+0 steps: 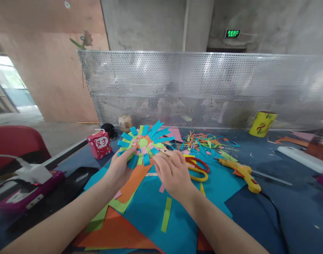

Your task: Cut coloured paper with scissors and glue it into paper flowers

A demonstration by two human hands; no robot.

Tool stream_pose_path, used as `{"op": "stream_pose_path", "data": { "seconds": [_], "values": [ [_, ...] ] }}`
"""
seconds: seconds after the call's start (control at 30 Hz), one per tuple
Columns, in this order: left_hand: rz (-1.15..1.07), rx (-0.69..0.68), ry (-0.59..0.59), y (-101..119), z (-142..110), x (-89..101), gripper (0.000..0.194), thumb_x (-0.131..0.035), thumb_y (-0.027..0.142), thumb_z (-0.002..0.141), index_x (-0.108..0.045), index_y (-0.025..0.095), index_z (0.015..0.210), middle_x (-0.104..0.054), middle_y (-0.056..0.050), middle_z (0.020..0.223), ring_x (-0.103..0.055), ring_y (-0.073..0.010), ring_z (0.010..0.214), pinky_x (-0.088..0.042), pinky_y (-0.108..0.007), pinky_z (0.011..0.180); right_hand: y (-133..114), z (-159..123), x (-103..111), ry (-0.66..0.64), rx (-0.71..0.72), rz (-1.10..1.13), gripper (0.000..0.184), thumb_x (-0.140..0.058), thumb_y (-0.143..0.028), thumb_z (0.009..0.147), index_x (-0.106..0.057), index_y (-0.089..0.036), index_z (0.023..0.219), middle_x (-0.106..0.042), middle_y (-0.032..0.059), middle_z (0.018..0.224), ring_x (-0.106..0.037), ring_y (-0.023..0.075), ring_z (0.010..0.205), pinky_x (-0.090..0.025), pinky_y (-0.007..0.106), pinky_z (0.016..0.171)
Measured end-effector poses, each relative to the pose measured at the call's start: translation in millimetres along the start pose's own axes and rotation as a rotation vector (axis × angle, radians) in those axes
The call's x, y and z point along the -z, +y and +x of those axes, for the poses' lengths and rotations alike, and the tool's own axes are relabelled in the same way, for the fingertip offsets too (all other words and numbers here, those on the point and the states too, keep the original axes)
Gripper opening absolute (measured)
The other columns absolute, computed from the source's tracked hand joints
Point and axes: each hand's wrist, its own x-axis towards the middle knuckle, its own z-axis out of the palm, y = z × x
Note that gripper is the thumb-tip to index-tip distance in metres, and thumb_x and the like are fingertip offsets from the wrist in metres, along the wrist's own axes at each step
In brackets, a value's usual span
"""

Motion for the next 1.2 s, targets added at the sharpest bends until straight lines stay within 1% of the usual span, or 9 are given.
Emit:
{"op": "stream_pose_path", "data": {
  "seconds": [0.17, 0.37, 0.5, 0.6, 0.73, 0.93, 1.0, 1.07, 1.2],
  "values": [
    [0.04, 0.075, -0.032, -3, -3, 1.1, 0.021, -0.071, 0.016, 0.054, -0.058, 0.016, 0.072, -0.063, -0.002, 0.063, -0.059, -0.0133, 0.054, -0.049, -0.025, 0.05, 4, -3, -1, -0.061, 0.098, -0.068, 0.036, -0.056, -0.007, 0.075, -0.048, -0.016, 0.109, -0.067, 0.0038, 0.093, -0.054, 0.0188, 0.088, -0.039, 0.037, 0.08],
    [0.083, 0.104, -0.029, -1, -4, 0.4, 0.021, -0.072, 0.017, 0.053, -0.056, 0.016, 0.068, -0.062, -0.001, 0.058, -0.06, -0.0138, 0.053, -0.049, -0.024, 0.049, 5, -1, 7, -0.033, 0.273, -0.114, 0.016, -0.051, -0.013, 0.081, -0.056, -0.02, 0.094, -0.069, -0.0013, 0.092, -0.055, 0.0177, 0.084, -0.037, 0.039, 0.08],
    [0.092, 0.094, -0.006, 1, -6, -2.7, 0.022, -0.072, 0.016, 0.052, -0.053, 0.016, 0.064, -0.06, 0.002, 0.053, -0.057, -0.0111, 0.047, -0.047, -0.021, 0.046, 2, 0, 11, -0.022, 0.291, -0.155, 0.011, -0.05, -0.017, 0.082, -0.056, -0.025, 0.087, -0.069, -0.0031, 0.086, -0.055, 0.0165, 0.084, -0.035, 0.04, 0.082],
    [0.096, 0.054, -0.049, 2, -7, -3.9, 0.023, -0.072, 0.017, 0.053, -0.054, 0.017, 0.067, -0.061, 0.003, 0.055, -0.058, -0.0113, 0.05, -0.047, -0.022, 0.048, 0, 0, 12, -0.068, 0.258, -0.165, 0.016, -0.047, -0.014, 0.083, -0.056, -0.022, 0.093, -0.069, -0.0007, 0.086, -0.054, 0.0175, 0.083, -0.034, 0.041, 0.082],
    [0.123, -0.059, -0.094, 2, -10, -5.0, 0.025, -0.072, 0.021, 0.055, -0.055, 0.018, 0.073, -0.061, 0.003, 0.056, -0.058, -0.0118, 0.051, -0.048, -0.023, 0.049, -2, 2, 9, -0.173, 0.135, -0.133, 0.021, -0.044, -0.008, 0.082, -0.055, -0.017, 0.098, -0.068, 0.0033, 0.086, -0.052, 0.0183, 0.08, -0.036, 0.038, 0.079],
    [0.174, -0.172, -0.109, 6, -14, -6.6, 0.026, -0.071, 0.022, 0.056, -0.056, 0.018, 0.077, -0.062, 0.002, 0.062, -0.057, -0.0109, 0.054, -0.048, -0.023, 0.052, -2, -1, 2, -0.204, 0.017, -0.077, 0.021, -0.046, -0.009, 0.08, -0.054, -0.015, 0.098, -0.065, 0.0059, 0.079, -0.049, 0.0201, 0.079, -0.038, 0.037, 0.075],
    [0.164, -0.196, -0.08, 8, -12, -5.0, 0.024, -0.071, 0.022, 0.057, -0.055, 0.019, 0.074, -0.062, 0.003, 0.061, -0.057, -0.0105, 0.054, -0.047, -0.022, 0.052, 0, -3, 2, -0.225, -0.04, -0.008, 0.022, -0.047, -0.009, 0.08, -0.053, -0.015, 0.1, -0.064, 0.0065, 0.079, -0.05, 0.0207, 0.08, -0.04, 0.037, 0.074],
    [0.155, -0.22, -0.038, 11, -8, -2.4, 0.023, -0.07, 0.021, 0.056, -0.054, 0.019, 0.072, -0.061, 0.003, 0.059, -0.057, -0.0107, 0.054, -0.047, -0.021, 0.05, 2, -2, 3, -0.21, -0.196, 0.125, 0.022, -0.05, -0.012, 0.079, -0.052, -0.016, 0.1, -0.063, 0.0056, 0.078, -0.052, 0.0201, 0.081, -0.042, 0.035, 0.073],
    [0.129, -0.233, -0.008, 13, -4, 1.0, 0.023, -0.07, 0.022, 0.056, -0.054, 0.021, 0.073, -0.062, 0.004, 0.063, -0.06, -0.0125, 0.057, -0.046, -0.021, 0.047, 4, 1, 1, -0.179, -0.711, 0.474, 0.017, -0.055, -0.024, 0.076, -0.052, -0.019, 0.092, -0.062, 0.0033, 0.076, -0.055, 0.0166, 0.071, -0.045, 0.029, 0.061]
  ]
}}
